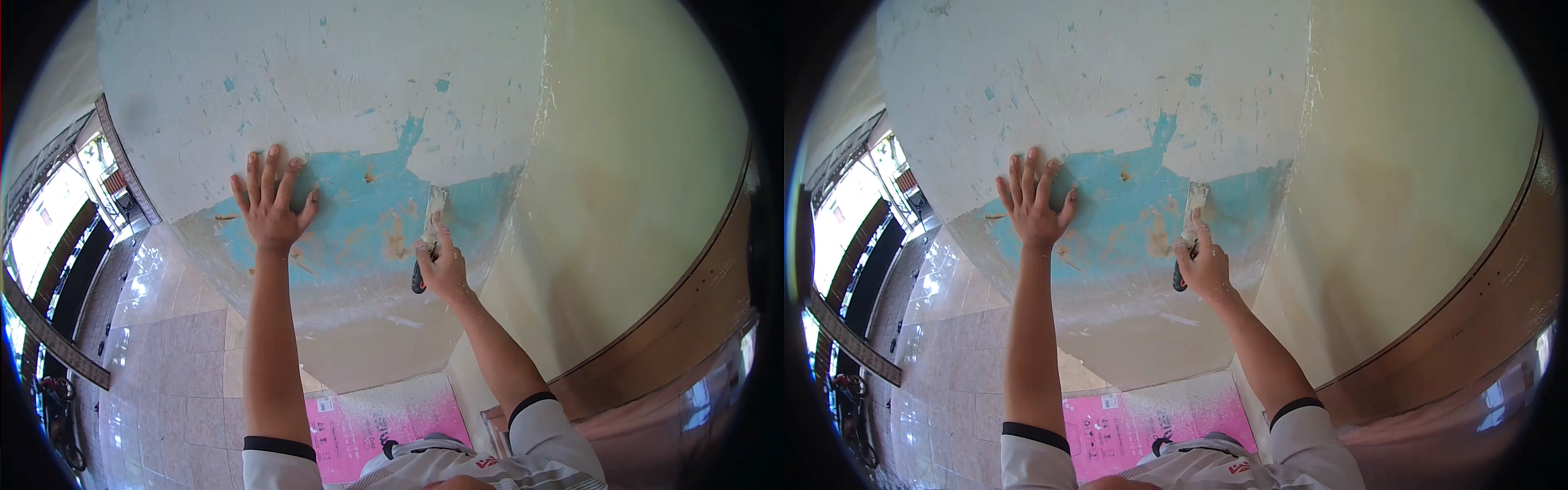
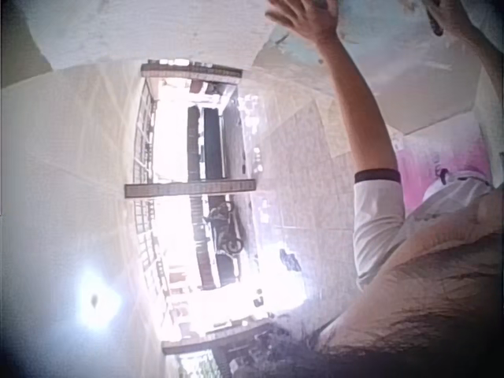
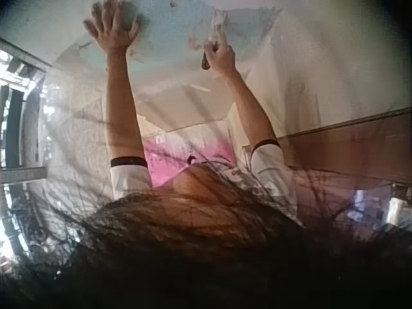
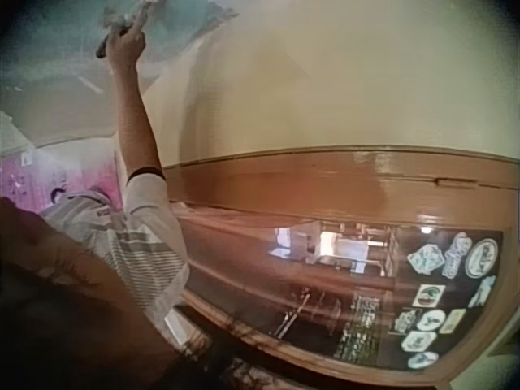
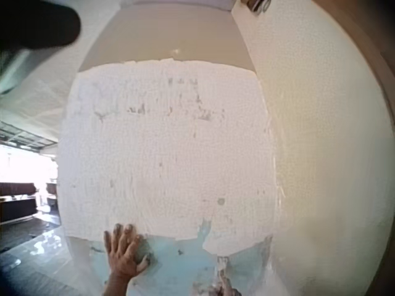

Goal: The person scrapes old paint and filler from a wall using a putty knife.

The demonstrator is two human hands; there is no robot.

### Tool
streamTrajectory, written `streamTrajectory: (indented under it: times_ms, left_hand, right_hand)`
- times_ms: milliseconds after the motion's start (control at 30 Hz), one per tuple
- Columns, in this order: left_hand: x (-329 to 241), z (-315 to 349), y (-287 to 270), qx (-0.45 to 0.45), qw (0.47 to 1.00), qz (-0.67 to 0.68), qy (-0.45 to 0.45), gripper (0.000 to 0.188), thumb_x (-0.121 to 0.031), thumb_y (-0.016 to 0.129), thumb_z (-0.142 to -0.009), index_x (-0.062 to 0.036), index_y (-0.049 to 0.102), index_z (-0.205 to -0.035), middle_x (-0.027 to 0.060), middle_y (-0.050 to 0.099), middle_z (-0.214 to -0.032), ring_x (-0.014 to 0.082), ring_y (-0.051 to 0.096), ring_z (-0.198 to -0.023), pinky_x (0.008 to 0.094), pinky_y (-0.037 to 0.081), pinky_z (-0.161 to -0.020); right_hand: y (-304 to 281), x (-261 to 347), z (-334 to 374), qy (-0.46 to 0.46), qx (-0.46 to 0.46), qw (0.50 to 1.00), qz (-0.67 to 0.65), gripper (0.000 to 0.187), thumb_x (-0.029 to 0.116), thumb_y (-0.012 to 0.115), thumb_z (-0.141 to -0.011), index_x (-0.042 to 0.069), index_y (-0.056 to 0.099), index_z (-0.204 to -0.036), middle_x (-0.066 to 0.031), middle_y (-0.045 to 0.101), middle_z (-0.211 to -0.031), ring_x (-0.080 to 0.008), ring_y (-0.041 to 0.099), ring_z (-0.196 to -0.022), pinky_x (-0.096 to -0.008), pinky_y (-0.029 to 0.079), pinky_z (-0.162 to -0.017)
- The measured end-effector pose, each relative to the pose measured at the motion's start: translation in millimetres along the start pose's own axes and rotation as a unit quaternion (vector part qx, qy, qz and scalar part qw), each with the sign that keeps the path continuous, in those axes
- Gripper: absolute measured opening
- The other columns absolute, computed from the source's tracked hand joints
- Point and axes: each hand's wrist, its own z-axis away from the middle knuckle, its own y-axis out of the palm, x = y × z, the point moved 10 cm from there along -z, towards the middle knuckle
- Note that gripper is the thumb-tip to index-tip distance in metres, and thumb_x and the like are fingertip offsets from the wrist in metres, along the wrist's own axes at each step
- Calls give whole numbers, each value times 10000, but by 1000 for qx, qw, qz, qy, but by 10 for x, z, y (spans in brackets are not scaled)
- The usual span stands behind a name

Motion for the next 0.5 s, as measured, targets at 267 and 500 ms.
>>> streamTrajectory:
  times_ms: [267, 500]
  left_hand:
    - [10, 4, 34, 2, 1000, 5, 4, 452, -540, 619, -910, -297, 671, -1288, 3, 514, -1546, 287, 384, -1492, 539, 111, -1263]
    - [-27, 22, -1, -1, 1000, 17, 18, 527, -486, 655, -902, -234, 629, -1364, 32, 496, -1560, 298, 355, -1507, 524, 121, -1260]
  right_hand:
    - [52, 31, -50, 52, -10, 997, -54, 728, 248, 604, -959, 10, 288, -1569, -122, 665, -658, -295, 687, -591, -398, 558, -594]
    - [76, 51, -23, 47, -17, 998, -31, 697, 183, 607, -991, -23, 267, -1564, -107, 661, -686, -151, 647, -573, -304, 516, -574]
